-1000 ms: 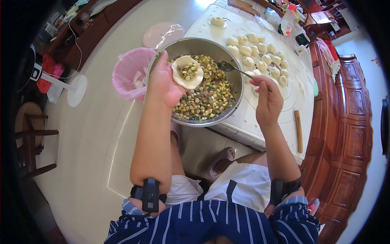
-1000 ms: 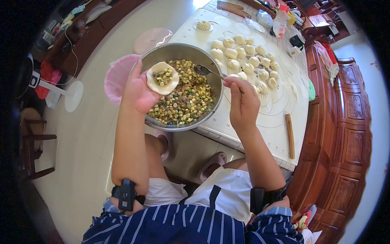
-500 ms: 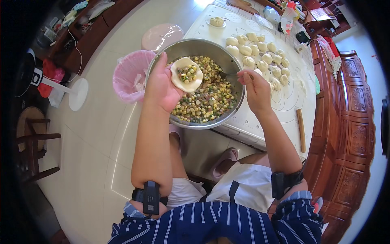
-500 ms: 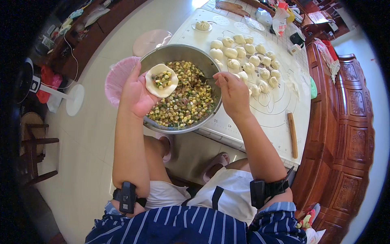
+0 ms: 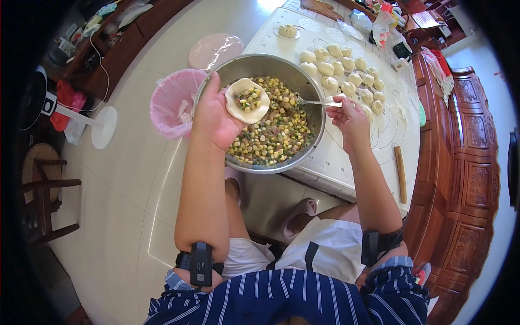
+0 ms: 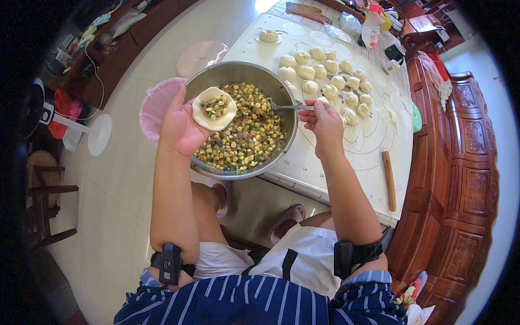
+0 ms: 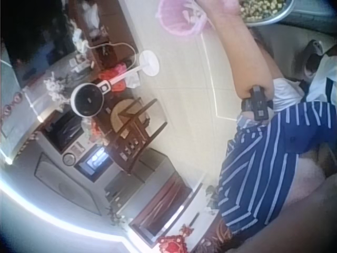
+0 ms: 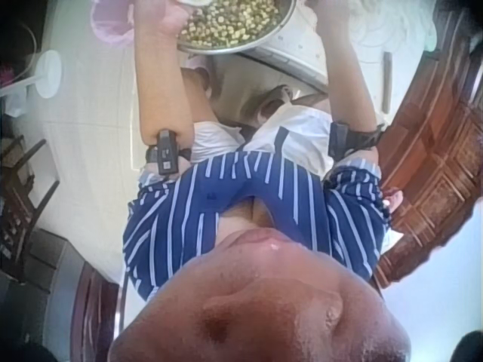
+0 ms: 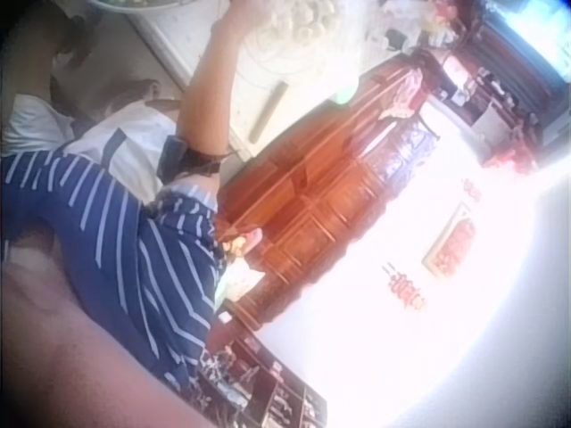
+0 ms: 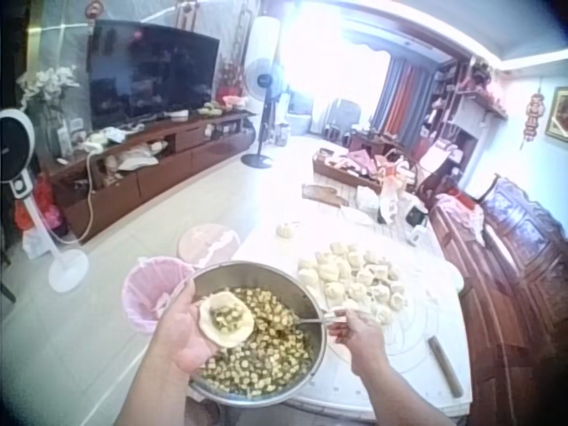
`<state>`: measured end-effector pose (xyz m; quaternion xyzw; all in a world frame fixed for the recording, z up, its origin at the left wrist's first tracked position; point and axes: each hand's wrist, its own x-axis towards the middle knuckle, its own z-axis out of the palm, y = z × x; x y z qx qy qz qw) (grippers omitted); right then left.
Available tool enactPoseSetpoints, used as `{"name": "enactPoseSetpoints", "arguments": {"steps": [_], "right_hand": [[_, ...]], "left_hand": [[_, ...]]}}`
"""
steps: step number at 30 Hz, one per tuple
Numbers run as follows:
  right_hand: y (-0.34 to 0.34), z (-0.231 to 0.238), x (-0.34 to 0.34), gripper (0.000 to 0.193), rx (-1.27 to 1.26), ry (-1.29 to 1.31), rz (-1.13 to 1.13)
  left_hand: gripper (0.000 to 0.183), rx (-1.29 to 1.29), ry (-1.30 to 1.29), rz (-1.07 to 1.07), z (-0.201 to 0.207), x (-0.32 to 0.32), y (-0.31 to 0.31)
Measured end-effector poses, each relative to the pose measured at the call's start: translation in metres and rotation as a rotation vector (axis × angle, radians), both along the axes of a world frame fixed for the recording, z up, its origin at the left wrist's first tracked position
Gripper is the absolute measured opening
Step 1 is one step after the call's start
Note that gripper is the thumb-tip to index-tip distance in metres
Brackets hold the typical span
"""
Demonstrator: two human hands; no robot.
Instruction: The person is filling and folding dough to make dumplings or buns at a table.
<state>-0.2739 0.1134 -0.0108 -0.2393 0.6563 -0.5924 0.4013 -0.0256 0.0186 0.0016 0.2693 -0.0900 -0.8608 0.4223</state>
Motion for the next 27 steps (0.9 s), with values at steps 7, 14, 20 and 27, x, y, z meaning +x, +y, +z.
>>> {"name": "enactPoseSetpoints", "arguments": {"steps": [7, 14, 20, 27], "right_hand": [[0.015, 0.013, -0.012, 0.025, -0.105, -0.089, 0.007], [0.025, 0.048, 0.019, 0.026, -0.341, -0.065, 0.081], [0.039, 0.032, 0.056, 0.013, -0.619, 0.742, 0.258], [0.045, 0.032, 0.059, 0.028, -0.762, 1.349, 0.451]], "left_hand": [[0.060, 0.010, 0.034, -0.049, -0.010, -0.002, -0.003], [0.065, 0.057, 0.213, -0.254, -0.009, -0.011, 0.005], [0.066, 0.059, 0.275, -0.250, -0.008, -0.013, 0.009], [0.066, 0.060, 0.235, -0.234, -0.009, -0.011, 0.008]]}}
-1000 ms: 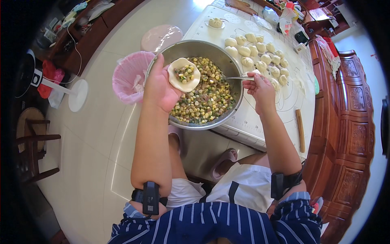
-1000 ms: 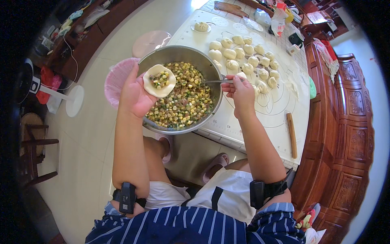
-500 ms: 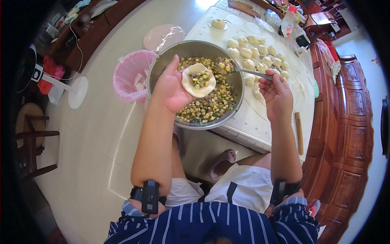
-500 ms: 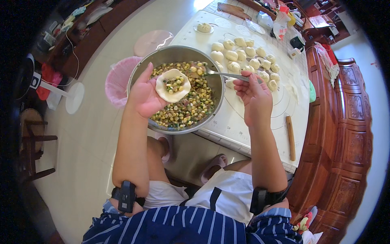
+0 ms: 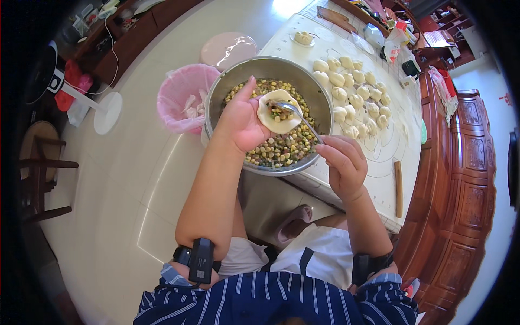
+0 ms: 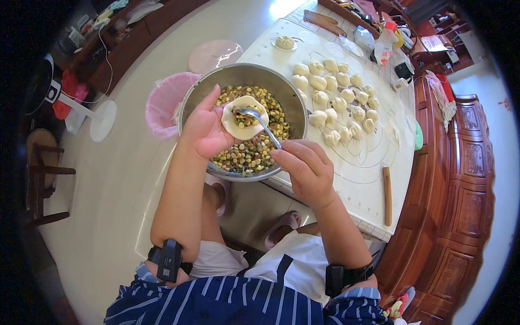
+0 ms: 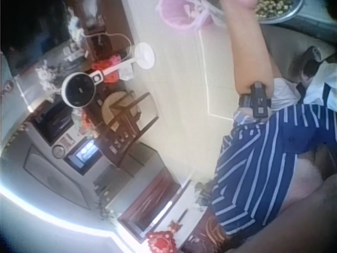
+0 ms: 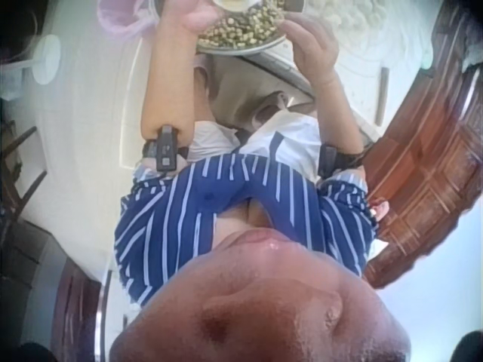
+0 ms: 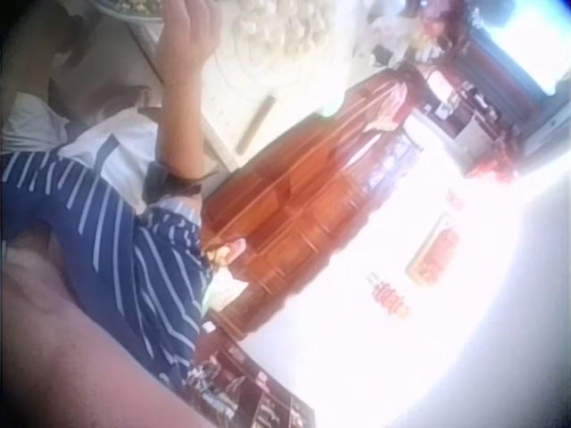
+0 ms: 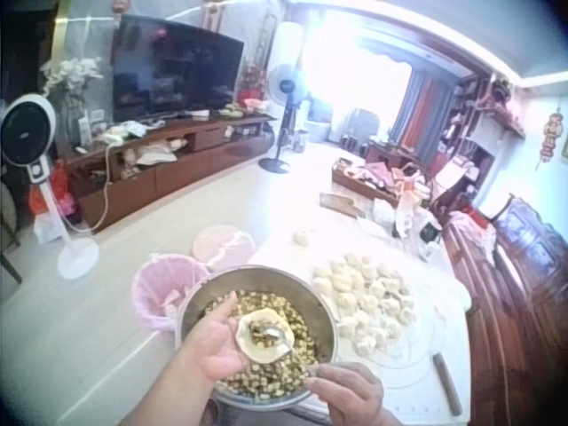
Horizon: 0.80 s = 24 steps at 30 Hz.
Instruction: The person is filling and folding dough to make dumplings or buns at a table.
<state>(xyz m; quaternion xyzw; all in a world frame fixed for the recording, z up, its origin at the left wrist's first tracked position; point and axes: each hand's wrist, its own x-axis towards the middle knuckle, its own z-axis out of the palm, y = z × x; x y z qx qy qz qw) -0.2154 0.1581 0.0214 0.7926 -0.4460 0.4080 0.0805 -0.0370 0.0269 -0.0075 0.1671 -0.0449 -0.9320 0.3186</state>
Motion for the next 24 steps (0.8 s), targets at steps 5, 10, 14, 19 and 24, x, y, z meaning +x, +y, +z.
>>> {"name": "enactPoseSetpoints", "arguments": {"steps": [5, 10, 14, 19, 24], "right_hand": [[0.000, 0.008, -0.001, 0.029, -0.009, -0.065, -0.004], [0.005, 0.016, -0.008, 0.030, -0.013, -0.101, 0.015], [0.005, 0.016, -0.007, 0.027, 0.041, -0.118, 0.064], [0.003, 0.016, -0.004, 0.021, 0.035, -0.151, 0.049], [0.002, 0.010, -0.017, 0.014, 0.024, -0.231, -0.123]], "left_hand": [[0.066, -0.014, 0.001, -0.013, -0.005, 0.003, -0.004], [0.066, -0.024, -0.020, -0.016, -0.002, 0.004, -0.003], [0.065, -0.027, -0.021, -0.001, 0.000, 0.005, -0.002], [0.063, -0.028, -0.020, -0.019, 0.001, 0.006, -0.002], [0.060, -0.065, -0.144, 0.122, -0.001, 0.012, -0.009]]}}
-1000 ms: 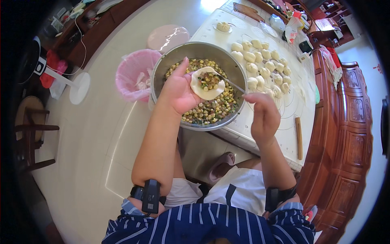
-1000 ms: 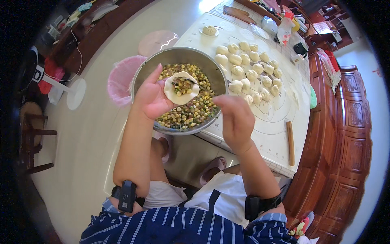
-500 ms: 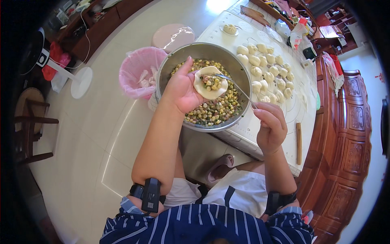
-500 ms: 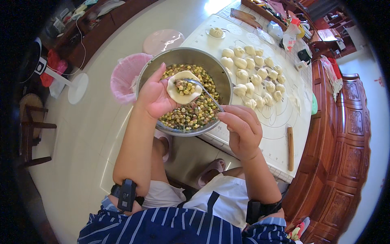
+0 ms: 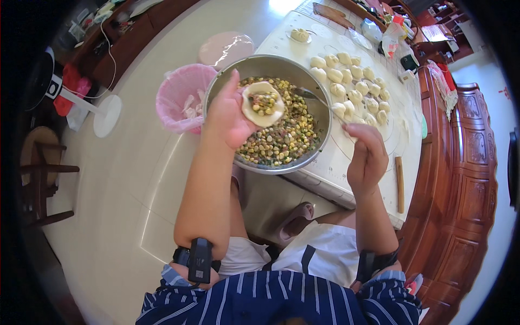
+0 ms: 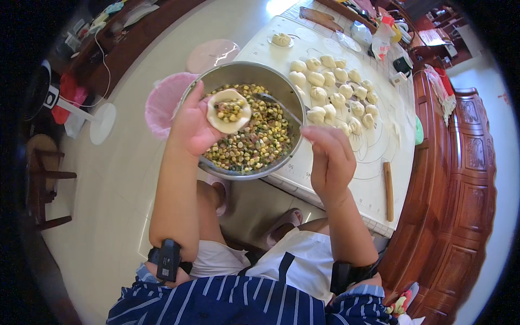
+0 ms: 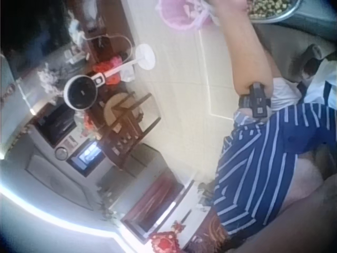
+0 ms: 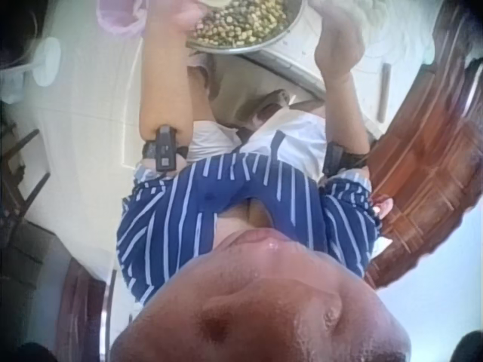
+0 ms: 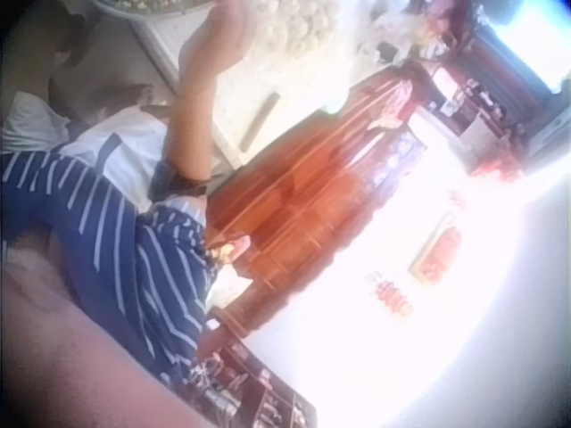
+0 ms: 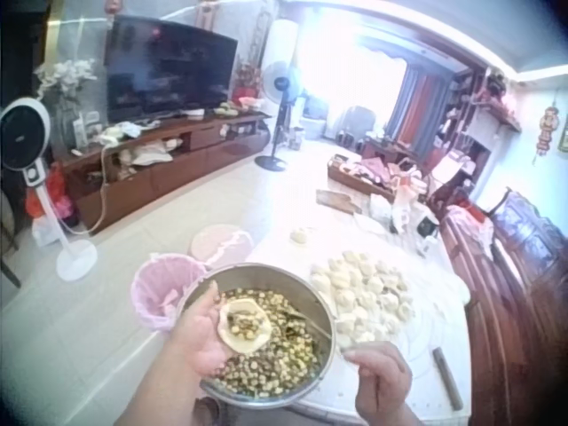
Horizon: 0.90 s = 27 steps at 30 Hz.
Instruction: The person is filling and folding dough to make dumplings or buns at a table.
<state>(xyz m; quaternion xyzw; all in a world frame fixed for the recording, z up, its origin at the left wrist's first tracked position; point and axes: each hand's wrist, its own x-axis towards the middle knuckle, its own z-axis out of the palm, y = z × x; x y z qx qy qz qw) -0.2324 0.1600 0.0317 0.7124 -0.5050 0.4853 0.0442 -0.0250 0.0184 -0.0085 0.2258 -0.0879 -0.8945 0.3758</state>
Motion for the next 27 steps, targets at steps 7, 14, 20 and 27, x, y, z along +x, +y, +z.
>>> {"name": "enactPoseSetpoints", "arguments": {"steps": [7, 14, 20, 27], "right_hand": [[-0.026, -0.016, -0.013, 0.022, 0.336, -0.534, -0.194], [-0.048, -0.027, -0.018, 0.018, 0.279, -0.243, -0.192], [-0.049, -0.039, -0.013, 0.017, 0.373, -0.177, -0.239], [-0.051, -0.041, -0.010, 0.020, 0.441, -0.283, -0.275]], "left_hand": [[0.062, 0.010, -0.068, 0.035, 0.013, 0.013, 0.000], [0.065, -0.042, -0.138, 0.049, 0.010, 0.013, -0.002], [0.063, -0.021, -0.079, 0.035, 0.011, 0.011, 0.001], [0.064, -0.037, -0.117, 0.052, 0.009, 0.012, -0.001]]}}
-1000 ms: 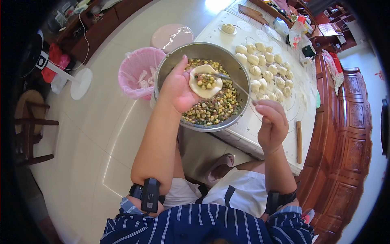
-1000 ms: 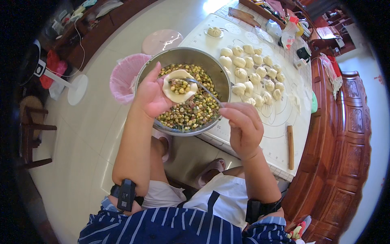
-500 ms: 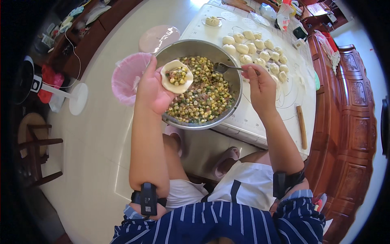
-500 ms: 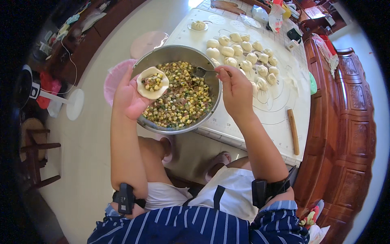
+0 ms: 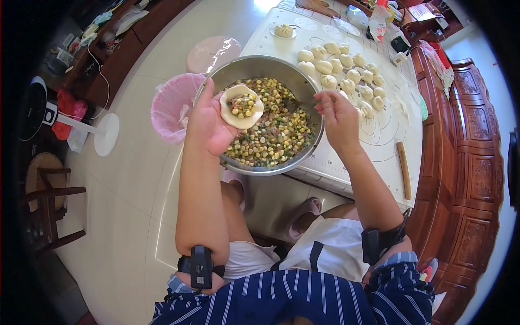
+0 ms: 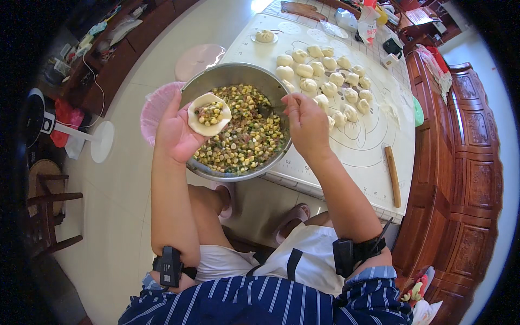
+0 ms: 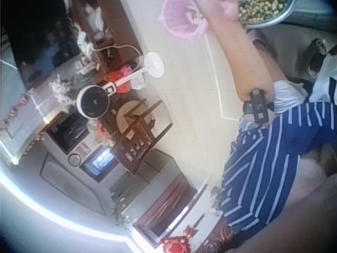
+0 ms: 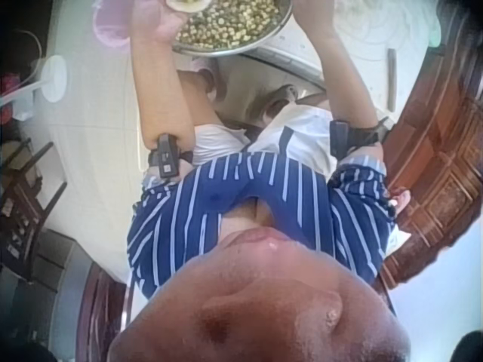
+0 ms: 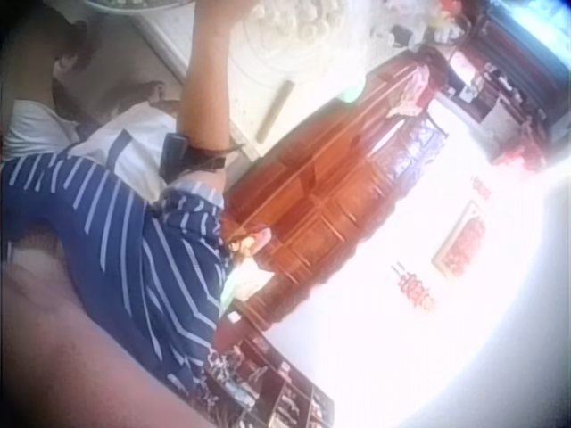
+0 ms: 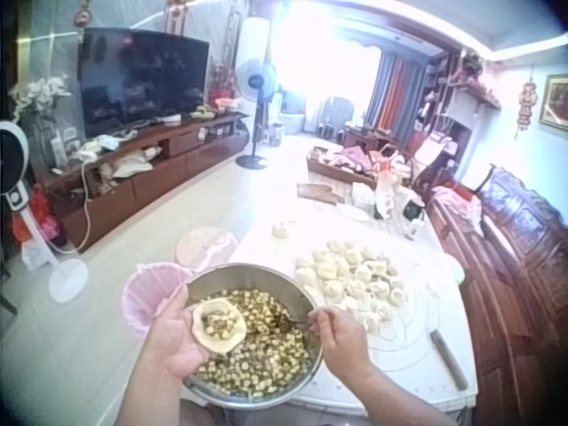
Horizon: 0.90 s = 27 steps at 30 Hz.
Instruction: The person is filling and folding dough to make dumplings or buns at a table.
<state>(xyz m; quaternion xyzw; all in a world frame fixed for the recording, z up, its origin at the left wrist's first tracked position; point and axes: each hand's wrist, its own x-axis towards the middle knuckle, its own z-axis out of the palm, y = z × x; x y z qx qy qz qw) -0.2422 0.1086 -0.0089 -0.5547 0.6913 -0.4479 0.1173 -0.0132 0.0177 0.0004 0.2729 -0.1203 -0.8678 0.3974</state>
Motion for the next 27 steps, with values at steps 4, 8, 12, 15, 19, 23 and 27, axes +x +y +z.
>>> {"name": "enactPoseSetpoints", "arguments": {"steps": [4, 8, 12, 15, 19, 23, 27], "right_hand": [[-0.002, 0.007, -0.009, 0.021, -0.092, 0.112, -0.023], [-0.005, -0.001, 0.001, 0.021, 0.009, 0.050, 0.025], [-0.008, -0.003, 0.003, 0.023, 0.066, -0.155, -0.071], [-0.008, -0.002, -0.005, 0.024, 0.069, -0.327, -0.130], [-0.004, -0.003, -0.019, 0.025, 0.070, -0.515, -0.198], [0.003, 0.002, -0.024, 0.023, 0.111, -0.635, -0.263], [0.011, -0.005, -0.031, 0.023, 0.014, -0.609, -0.185]], "left_hand": [[0.064, 0.011, 0.016, -0.018, -0.002, -0.001, 0.000], [0.063, 0.006, 0.038, -0.031, -0.002, -0.001, -0.001], [0.063, 0.017, 0.055, -0.036, -0.004, -0.004, -0.001], [0.063, -0.006, 0.029, -0.045, -0.003, -0.004, 0.001], [0.063, -0.015, 0.040, -0.051, -0.005, -0.003, 0.000], [0.062, -0.004, 0.055, -0.049, -0.005, -0.004, -0.001], [0.060, 0.001, 0.060, -0.055, -0.002, -0.006, 0.002]]}}
